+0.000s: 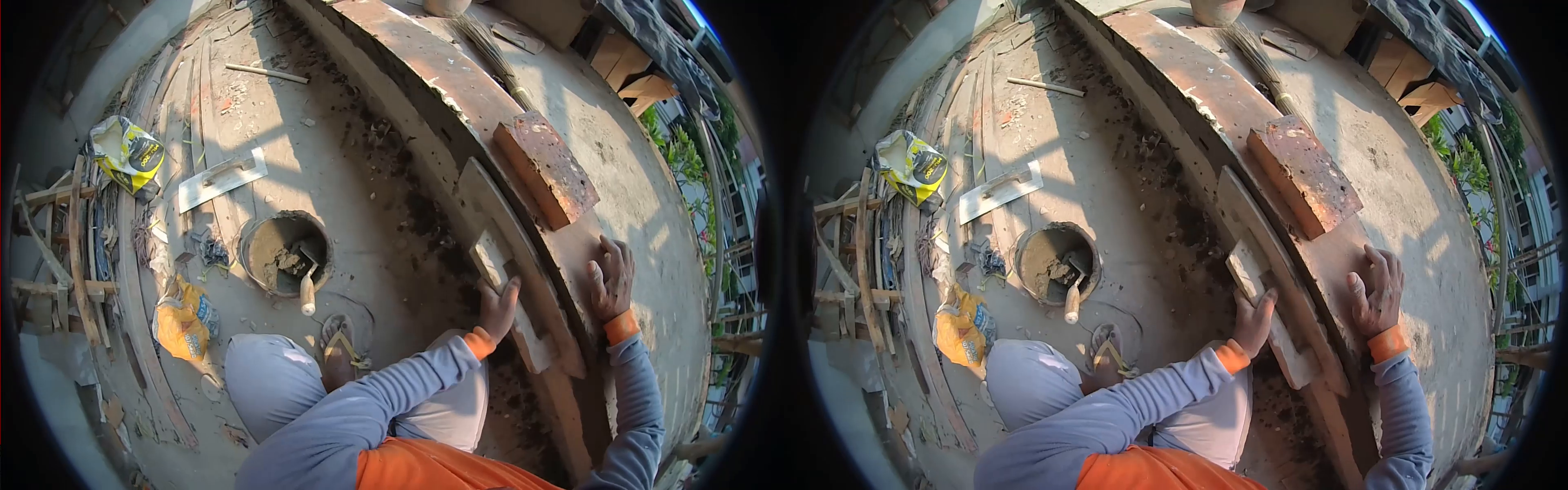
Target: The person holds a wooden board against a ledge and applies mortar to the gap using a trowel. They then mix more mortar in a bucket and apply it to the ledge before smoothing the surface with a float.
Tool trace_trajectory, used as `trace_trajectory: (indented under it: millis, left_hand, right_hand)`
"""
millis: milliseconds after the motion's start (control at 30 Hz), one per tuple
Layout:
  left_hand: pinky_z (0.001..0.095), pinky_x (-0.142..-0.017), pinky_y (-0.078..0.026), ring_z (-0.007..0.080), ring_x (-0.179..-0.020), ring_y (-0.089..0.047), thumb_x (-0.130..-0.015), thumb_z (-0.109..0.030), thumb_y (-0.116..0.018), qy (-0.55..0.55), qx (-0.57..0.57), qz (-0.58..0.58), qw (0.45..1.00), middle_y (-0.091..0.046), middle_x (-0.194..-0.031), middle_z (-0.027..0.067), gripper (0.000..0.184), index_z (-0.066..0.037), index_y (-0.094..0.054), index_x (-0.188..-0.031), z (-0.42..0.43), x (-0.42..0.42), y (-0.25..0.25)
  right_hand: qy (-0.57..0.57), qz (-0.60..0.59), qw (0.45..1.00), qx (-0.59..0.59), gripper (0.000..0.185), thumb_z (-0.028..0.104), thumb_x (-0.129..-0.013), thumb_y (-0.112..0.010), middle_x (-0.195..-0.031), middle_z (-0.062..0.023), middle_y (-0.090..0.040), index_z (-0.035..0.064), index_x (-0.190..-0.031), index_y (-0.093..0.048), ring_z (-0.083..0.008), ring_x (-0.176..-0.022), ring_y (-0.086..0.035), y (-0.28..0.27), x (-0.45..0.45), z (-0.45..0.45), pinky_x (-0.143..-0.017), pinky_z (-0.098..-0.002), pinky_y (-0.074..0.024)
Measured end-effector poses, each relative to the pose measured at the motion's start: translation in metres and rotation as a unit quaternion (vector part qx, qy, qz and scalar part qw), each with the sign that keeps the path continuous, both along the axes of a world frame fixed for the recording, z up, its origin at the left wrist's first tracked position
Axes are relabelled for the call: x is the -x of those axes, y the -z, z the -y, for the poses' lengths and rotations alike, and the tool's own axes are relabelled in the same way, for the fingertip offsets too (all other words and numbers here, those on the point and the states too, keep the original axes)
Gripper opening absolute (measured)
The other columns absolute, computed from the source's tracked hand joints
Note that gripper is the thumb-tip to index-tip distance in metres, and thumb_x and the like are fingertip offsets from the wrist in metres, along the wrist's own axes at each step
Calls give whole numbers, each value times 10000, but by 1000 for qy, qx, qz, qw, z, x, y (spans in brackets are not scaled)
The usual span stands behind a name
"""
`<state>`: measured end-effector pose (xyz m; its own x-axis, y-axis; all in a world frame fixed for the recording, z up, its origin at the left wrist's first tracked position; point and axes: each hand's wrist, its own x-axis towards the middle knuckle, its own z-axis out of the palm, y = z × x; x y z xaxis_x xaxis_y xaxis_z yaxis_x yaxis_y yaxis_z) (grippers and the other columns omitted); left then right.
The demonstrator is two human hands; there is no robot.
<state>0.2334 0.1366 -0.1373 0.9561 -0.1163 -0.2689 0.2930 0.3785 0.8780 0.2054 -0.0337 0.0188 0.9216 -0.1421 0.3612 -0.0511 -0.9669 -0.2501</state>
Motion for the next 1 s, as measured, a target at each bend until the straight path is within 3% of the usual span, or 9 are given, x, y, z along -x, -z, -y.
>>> trace_trajectory:
  millis: [133,233,400,500,600,667,733,867,1000]
  left_hand:
    - [343,-957,-396,208,-1086,-483,-887,-263,-640,-16,74,-73,994,-482,-1206,169,604,72,-309,-1264,9,12,9]
    - [331,-914,-412,215,-1038,-508,-877,-293,-625,-35,-23,-57,997,-531,-1148,170,548,92,-386,-1183,-30,-121,-16]
    - [385,-756,-506,268,-859,-608,-807,-440,-625,34,-41,-67,996,-582,-1034,195,637,98,-511,-1128,-81,-346,36]
    - [392,-796,-495,269,-941,-588,-817,-420,-617,31,-51,-62,996,-562,-1079,205,660,96,-457,-1197,-74,-291,13]
    - [381,-882,-402,305,-1010,-505,-881,-336,-601,38,-117,19,992,-509,-1077,248,549,106,-375,-1116,-43,-144,4]
    - [336,-957,-377,218,-1112,-432,-891,-234,-623,38,-30,97,994,-432,-1207,179,629,68,-243,-1291,-17,-42,15]
    - [317,-929,-406,187,-1098,-435,-889,-238,-633,71,42,-8,997,-431,-1207,158,649,66,-232,-1300,-6,9,13]
    - [321,-894,-423,179,-1020,-499,-898,-213,-625,-30,69,42,996,-502,-1141,159,505,77,-333,-1191,-14,-68,-2]
    - [360,-896,-423,258,-1007,-532,-877,-342,-600,-29,-99,49,993,-537,-1135,233,555,115,-412,-1130,-61,-253,-11]
  right_hand:
    - [6,-6,1000,-13,524,397,-870,-511,-1073,-200,-529,-15,-1194,-515,-350,-1011,-502,-1,-1,4,-933,-419,-368]
    - [11,9,1000,-22,560,456,-874,-528,-1072,-182,-540,-1,-1196,-526,-328,-984,-512,2,-3,1,-926,-421,-361]
    - [22,-13,1000,-1,595,487,-869,-518,-1069,-175,-537,-3,-1207,-519,-323,-1007,-502,-1,-4,1,-937,-424,-345]
    - [23,-16,999,-20,600,487,-869,-518,-1073,-175,-536,-5,-1213,-515,-324,-1019,-496,0,-4,0,-941,-423,-341]
    - [23,-25,999,-2,603,487,-869,-520,-1075,-178,-534,-7,-1213,-513,-326,-1019,-497,-1,-6,-4,-940,-426,-344]
    - [16,-19,1000,8,606,491,-868,-521,-1080,-183,-532,-8,-1210,-514,-328,-1022,-497,0,-5,-3,-943,-428,-344]
    - [6,-12,1000,10,601,488,-871,-518,-1082,-188,-530,-9,-1208,-516,-331,-1022,-497,2,-5,-2,-947,-429,-344]
    - [14,-15,1000,-11,594,482,-873,-511,-1085,-194,-527,-11,-1203,-516,-338,-1022,-497,1,-9,0,-947,-430,-347]
    - [25,-24,999,3,612,496,-871,-506,-1089,-196,-525,-11,-1213,-508,-343,-1021,-496,0,-9,-2,-948,-434,-344]
